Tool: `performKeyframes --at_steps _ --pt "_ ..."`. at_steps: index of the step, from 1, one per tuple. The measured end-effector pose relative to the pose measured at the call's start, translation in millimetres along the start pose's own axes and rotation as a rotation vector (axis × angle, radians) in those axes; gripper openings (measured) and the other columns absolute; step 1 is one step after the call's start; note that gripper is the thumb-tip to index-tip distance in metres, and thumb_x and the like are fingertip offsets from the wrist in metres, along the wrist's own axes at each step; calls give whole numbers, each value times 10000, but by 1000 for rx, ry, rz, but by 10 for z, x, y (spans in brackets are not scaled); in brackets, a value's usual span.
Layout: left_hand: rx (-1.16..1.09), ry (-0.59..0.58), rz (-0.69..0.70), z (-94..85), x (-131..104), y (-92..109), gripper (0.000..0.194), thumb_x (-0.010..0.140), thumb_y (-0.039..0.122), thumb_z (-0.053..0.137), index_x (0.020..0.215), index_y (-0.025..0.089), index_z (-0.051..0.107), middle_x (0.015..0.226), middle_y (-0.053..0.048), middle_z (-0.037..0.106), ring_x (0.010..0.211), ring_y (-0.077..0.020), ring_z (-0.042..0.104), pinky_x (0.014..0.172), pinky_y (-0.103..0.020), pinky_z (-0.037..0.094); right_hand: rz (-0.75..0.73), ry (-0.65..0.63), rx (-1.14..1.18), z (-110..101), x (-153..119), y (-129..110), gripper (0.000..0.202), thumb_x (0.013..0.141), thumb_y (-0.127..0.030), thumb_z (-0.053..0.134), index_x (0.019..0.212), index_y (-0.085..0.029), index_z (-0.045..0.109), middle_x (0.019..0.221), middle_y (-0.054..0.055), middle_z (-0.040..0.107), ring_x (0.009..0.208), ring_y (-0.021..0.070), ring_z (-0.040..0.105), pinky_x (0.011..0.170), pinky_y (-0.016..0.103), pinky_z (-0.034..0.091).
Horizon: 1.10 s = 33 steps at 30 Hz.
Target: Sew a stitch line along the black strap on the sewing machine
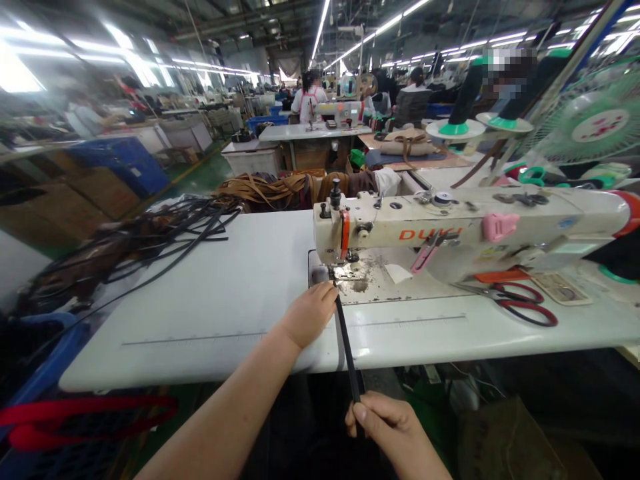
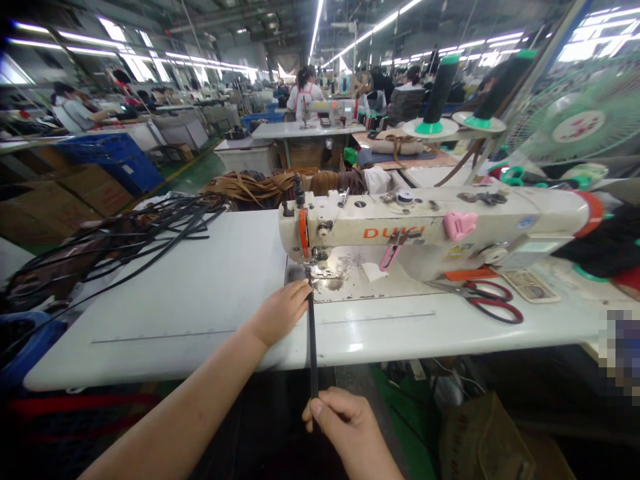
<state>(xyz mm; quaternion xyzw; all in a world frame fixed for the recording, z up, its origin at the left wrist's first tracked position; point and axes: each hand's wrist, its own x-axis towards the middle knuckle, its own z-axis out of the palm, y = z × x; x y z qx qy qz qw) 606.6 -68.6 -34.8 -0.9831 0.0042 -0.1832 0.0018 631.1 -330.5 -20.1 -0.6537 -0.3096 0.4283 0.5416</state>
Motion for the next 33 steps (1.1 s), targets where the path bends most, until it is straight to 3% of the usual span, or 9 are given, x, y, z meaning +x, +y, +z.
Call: performKeyframes --at_steps 9,15,21,29,33 --pt "-39 23 -13 -81 32 22 132 1002 131 529 1102 162 609 1196 -118 657 1162 -250 640 1091 -401 529 -5 -24 -17 20 13 -11 572 944 -697 599 720 -206 788 669 39 659 658 183 556 715 297 449" --pt "-25 5 -7 -36 37 1 181 1014 131 506 1169 137 600 1190 -115 668 1211 -260 625 1121 -401 513 -23 -42 -20 26 31 43 553 963 -672 588 732 -204 771 680 30 653 664 174 553 716 289 444" --pt "-12 36 -2 -20 8 2 132 1015 141 507 1082 155 620 1152 -123 690 1127 -250 674 1026 -403 572 -72 -46 -28 -13 22 30 519 1000 -623 558 754 -204 740 722 27 658 702 180 587 704 278 456" --pt "17 112 1 4 -19 6 152 1024 156 493 1081 155 634 1157 -132 700 1068 -238 694 975 -389 590 -308 171 -442 -335 206 -264 299 1062 -395 505 970 -238 743 923 51 722 878 220 685 817 323 537" --pt "28 149 55 36 -38 -22 184 1019 143 498 1144 120 631 1139 -126 713 1069 -246 694 977 -382 590 -431 434 -774 -689 561 -342 247 1030 -318 520 1071 -208 737 1036 110 725 1005 286 682 935 429 553"
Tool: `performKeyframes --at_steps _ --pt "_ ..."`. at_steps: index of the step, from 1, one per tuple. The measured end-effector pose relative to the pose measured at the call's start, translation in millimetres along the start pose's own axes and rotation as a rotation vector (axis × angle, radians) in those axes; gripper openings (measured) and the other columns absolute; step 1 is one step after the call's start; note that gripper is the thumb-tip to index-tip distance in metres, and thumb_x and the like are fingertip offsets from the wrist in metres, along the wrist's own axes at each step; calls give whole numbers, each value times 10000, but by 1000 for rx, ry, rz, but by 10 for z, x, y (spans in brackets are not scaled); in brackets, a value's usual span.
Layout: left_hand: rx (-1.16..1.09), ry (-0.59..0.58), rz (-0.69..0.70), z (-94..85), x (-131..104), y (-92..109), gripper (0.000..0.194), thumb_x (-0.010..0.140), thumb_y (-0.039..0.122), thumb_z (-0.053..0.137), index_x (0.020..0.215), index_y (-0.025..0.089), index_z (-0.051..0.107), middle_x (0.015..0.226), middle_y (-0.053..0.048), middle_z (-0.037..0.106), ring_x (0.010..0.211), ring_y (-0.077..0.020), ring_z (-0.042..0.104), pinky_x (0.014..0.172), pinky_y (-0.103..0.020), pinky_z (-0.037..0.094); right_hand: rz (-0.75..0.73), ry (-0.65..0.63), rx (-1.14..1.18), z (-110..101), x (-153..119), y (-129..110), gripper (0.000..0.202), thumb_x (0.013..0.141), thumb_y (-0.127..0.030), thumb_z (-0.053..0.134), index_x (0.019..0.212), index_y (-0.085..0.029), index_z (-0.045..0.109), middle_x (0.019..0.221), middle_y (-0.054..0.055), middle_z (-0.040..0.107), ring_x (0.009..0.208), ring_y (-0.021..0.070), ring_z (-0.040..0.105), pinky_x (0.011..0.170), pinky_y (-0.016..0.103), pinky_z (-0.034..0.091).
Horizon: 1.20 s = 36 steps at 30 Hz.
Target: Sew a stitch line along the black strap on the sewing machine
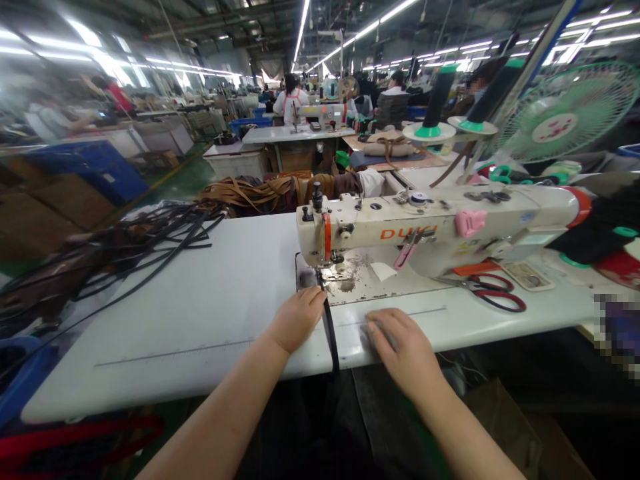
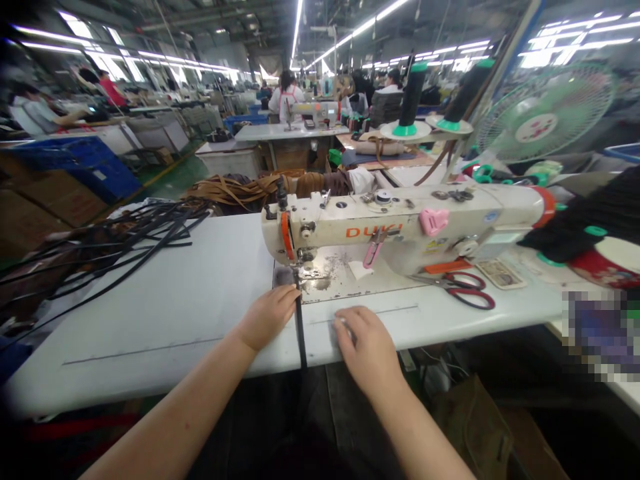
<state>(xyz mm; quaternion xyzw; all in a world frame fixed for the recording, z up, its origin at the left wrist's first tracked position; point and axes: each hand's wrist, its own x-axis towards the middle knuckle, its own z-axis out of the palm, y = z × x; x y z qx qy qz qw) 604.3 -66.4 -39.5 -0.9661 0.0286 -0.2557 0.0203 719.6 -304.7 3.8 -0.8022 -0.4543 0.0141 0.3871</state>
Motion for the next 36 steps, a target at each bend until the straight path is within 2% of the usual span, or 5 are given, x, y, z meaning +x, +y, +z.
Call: performKeyframes --at_steps 6,13,19,30,36 --pt "-9 -35 9 14 -17 -19 230 1043 167 456 1179 125 637 1163 -131 708 1111 -248 682 993 -401 583 -21 69 -334 58 630 503 351 984 -198 509 1278 -129 688 1271 178 692 1170 321 646 1072 469 524" --pt "-28 29 38 1 5 -15 243 1040 166 451 1187 119 639 1126 -137 714 1108 -253 688 989 -394 588 15 83 -381 152 858 678 296 963 -140 533 1158 -122 754 1122 203 744 1081 351 640 986 478 520" --pt "-153 31 -109 -1 0 -16 257 1017 149 480 1232 139 620 1190 -142 681 1065 -232 708 967 -375 607 21 144 -309 234 714 478 249 991 -189 544 1015 -148 789 944 160 751 941 321 659 905 436 528" --pt "-404 54 -217 -75 27 -77 279 1028 115 410 1233 161 593 1156 -118 673 1102 -216 689 988 -383 605 -147 25 -104 784 770 -72 261 1012 -138 532 1146 -173 753 1059 125 751 1013 262 676 944 391 566" --pt "-471 87 -257 -115 62 -97 242 1034 130 424 1167 170 621 1096 -110 681 1051 -209 686 964 -382 609 -303 -147 -190 686 684 -99 456 946 -35 529 1349 -182 683 1224 119 708 1159 280 590 1081 416 520"
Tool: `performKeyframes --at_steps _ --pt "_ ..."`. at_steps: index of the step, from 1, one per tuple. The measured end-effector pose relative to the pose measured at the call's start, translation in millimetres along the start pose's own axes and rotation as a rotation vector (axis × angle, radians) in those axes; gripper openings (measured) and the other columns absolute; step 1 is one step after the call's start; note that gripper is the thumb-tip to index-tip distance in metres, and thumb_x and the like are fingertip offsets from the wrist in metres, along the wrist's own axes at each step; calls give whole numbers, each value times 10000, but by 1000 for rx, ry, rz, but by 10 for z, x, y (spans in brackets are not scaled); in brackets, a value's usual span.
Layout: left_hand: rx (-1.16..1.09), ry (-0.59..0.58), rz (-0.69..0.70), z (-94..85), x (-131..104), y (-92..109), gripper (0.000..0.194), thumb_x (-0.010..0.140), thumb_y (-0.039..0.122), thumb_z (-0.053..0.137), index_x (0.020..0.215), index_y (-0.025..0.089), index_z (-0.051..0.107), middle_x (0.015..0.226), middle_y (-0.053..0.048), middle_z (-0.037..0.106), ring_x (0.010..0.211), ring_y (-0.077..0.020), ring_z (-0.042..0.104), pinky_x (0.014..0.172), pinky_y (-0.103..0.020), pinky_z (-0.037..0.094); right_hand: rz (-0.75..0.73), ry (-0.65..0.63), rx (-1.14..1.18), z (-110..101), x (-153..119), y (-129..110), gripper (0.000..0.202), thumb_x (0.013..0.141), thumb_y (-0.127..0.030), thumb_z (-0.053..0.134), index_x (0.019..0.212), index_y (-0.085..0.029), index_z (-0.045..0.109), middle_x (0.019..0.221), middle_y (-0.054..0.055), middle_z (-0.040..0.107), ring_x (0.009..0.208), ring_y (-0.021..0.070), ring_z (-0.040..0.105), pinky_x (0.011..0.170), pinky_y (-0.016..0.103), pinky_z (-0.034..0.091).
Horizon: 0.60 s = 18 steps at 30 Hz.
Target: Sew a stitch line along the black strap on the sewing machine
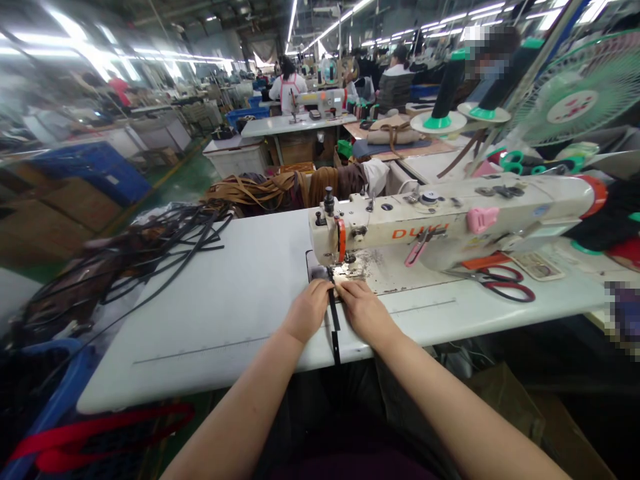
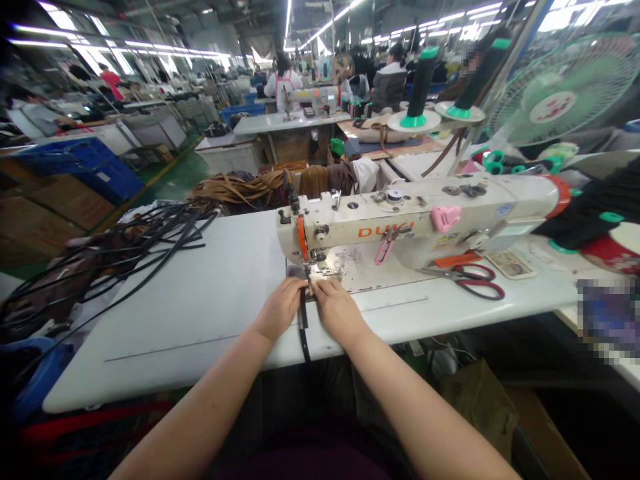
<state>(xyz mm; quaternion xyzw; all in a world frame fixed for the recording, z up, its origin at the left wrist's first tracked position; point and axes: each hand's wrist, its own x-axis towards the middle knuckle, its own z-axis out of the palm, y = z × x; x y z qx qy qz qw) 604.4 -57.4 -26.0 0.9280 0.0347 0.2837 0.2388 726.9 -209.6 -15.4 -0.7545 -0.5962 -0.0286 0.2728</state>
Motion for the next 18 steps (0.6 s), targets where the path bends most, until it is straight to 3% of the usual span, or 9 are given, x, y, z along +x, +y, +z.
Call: performKeyframes --at_steps 4,7,10,13,15,18 --pt "-40 11 -27 3 2 1 221 1039 159 446 1158 186 631 1089 -104 682 1058 -215 685 966 -396 611 51 -21 -108 -185 -122 148 500 921 -6 481 1378 -117 650 1259 174 687 1170 329 573 1089 486 506" --pt "-61 33 -38 13 -1 -2 219 1041 168 448 1161 187 630 1094 -104 682 1056 -218 687 964 -401 612 123 0 -179 -183 -114 127 496 894 9 470 1351 -63 649 1232 226 679 1121 364 583 1030 532 519" --pt "-72 45 -44 21 -7 -7 234 1045 160 431 1171 176 627 1102 -111 683 1057 -216 684 962 -399 612 75 -26 -177 -44 -56 -46 479 914 -5 475 1347 -92 662 1244 187 697 1170 328 594 1072 475 519" --pt "-73 39 -45 20 -14 -11 250 1042 150 427 1190 175 627 1116 -113 687 1073 -214 684 975 -406 610 14 -49 -146 48 -41 -142 477 955 -29 459 1377 -138 653 1387 121 666 1295 252 566 1160 383 474" --pt "-67 29 -41 17 -17 -13 247 1039 156 441 1194 180 631 1119 -112 689 1079 -217 688 979 -413 612 51 -31 -140 5 -82 -62 493 953 -23 449 1389 -145 645 1418 110 656 1313 239 563 1167 377 465" --pt "-56 19 -35 19 -15 -14 225 1042 169 458 1180 185 636 1107 -107 691 1065 -214 698 972 -405 618 219 42 -165 -195 -185 227 499 915 3 428 1338 -107 669 1346 179 681 1235 320 596 1093 491 496"
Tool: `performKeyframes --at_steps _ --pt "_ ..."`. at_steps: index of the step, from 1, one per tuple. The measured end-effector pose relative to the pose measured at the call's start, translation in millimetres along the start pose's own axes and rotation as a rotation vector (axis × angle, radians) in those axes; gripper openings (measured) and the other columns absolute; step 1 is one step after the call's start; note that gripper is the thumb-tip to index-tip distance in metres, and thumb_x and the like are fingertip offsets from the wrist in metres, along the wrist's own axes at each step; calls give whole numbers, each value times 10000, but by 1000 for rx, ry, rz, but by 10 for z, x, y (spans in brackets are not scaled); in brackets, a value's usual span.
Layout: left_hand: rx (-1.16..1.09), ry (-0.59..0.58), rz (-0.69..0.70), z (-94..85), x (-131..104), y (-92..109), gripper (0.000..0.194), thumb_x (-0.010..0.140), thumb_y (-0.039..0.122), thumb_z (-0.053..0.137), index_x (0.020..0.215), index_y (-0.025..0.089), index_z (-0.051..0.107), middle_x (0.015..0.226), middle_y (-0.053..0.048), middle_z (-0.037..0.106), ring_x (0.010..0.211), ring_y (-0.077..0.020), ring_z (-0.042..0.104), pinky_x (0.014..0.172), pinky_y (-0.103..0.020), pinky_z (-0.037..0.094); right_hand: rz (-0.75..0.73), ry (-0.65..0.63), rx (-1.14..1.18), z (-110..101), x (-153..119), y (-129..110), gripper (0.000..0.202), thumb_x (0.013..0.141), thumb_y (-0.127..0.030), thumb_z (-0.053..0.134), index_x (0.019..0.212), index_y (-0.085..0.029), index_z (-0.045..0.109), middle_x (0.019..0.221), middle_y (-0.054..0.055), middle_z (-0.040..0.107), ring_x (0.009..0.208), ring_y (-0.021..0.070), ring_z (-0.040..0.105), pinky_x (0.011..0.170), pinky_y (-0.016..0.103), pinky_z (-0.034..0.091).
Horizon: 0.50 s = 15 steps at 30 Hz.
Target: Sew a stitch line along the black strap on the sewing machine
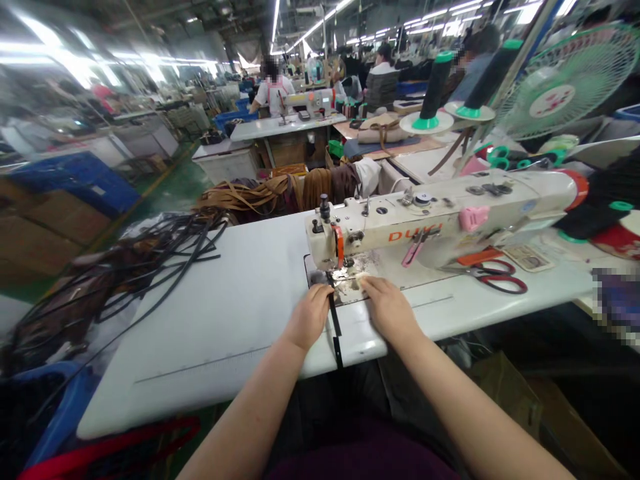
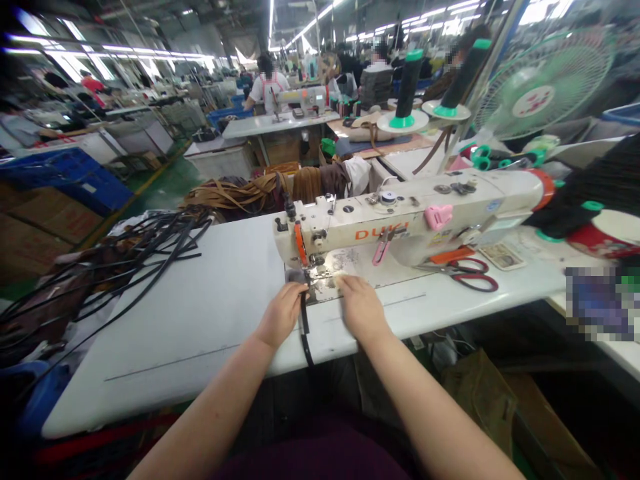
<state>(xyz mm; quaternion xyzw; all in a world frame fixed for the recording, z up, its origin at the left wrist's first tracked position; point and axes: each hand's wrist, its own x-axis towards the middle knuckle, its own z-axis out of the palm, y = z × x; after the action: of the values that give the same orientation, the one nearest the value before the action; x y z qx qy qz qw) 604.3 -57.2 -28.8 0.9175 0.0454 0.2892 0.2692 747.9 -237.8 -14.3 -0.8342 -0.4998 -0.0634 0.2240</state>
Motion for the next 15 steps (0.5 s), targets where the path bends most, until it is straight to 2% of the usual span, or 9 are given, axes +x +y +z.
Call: performKeyframes --at_steps 2,4,7,9,11,13,15 --pt "3 -2 3 5 5 -2 214 1045 171 459 1168 185 634 1096 -101 691 1049 -207 703 962 -391 621 124 42 -16 -128 -5 216 475 899 3 414 1288 -48 681 1285 260 681 1160 386 610 1027 575 497" --pt "6 -7 9 10 9 -5 209 1040 164 461 1159 184 632 1086 -96 690 1039 -204 702 952 -383 623 202 64 -9 -240 -8 320 465 884 5 413 1259 -33 686 1231 284 686 1141 411 608 1014 601 481" --pt "16 -21 16 12 7 -8 217 1031 151 459 1159 181 630 1089 -98 687 1048 -211 692 965 -391 615 249 80 59 -324 -59 209 439 900 -33 439 1275 -61 667 1307 263 648 1254 402 555 1098 581 424" --pt "21 -29 10 7 2 -5 234 1030 143 443 1168 180 628 1094 -97 682 1054 -210 687 979 -395 607 251 55 163 -319 -149 7 355 961 -138 469 1252 -102 670 1292 223 662 1224 362 586 1075 523 463" --pt "28 -41 7 0 -1 2 251 1029 133 427 1170 181 628 1097 -94 677 1059 -207 683 984 -390 602 239 -57 365 -278 -276 -226 285 1015 -285 491 1191 -162 679 1067 131 739 977 273 684 880 404 563" --pt "43 -55 15 -8 1 11 256 1025 126 424 1165 179 631 1106 -96 675 1076 -210 678 990 -388 597 266 -243 737 -218 -413 -435 305 1019 -399 519 1191 -184 649 869 45 731 754 196 671 693 308 546" --pt "60 -68 21 -16 7 19 251 1022 125 431 1162 178 633 1115 -99 673 1091 -214 673 1002 -389 592 348 -388 1105 -156 -528 -591 372 962 -458 611 1212 -182 610 850 16 711 712 162 635 653 277 504"
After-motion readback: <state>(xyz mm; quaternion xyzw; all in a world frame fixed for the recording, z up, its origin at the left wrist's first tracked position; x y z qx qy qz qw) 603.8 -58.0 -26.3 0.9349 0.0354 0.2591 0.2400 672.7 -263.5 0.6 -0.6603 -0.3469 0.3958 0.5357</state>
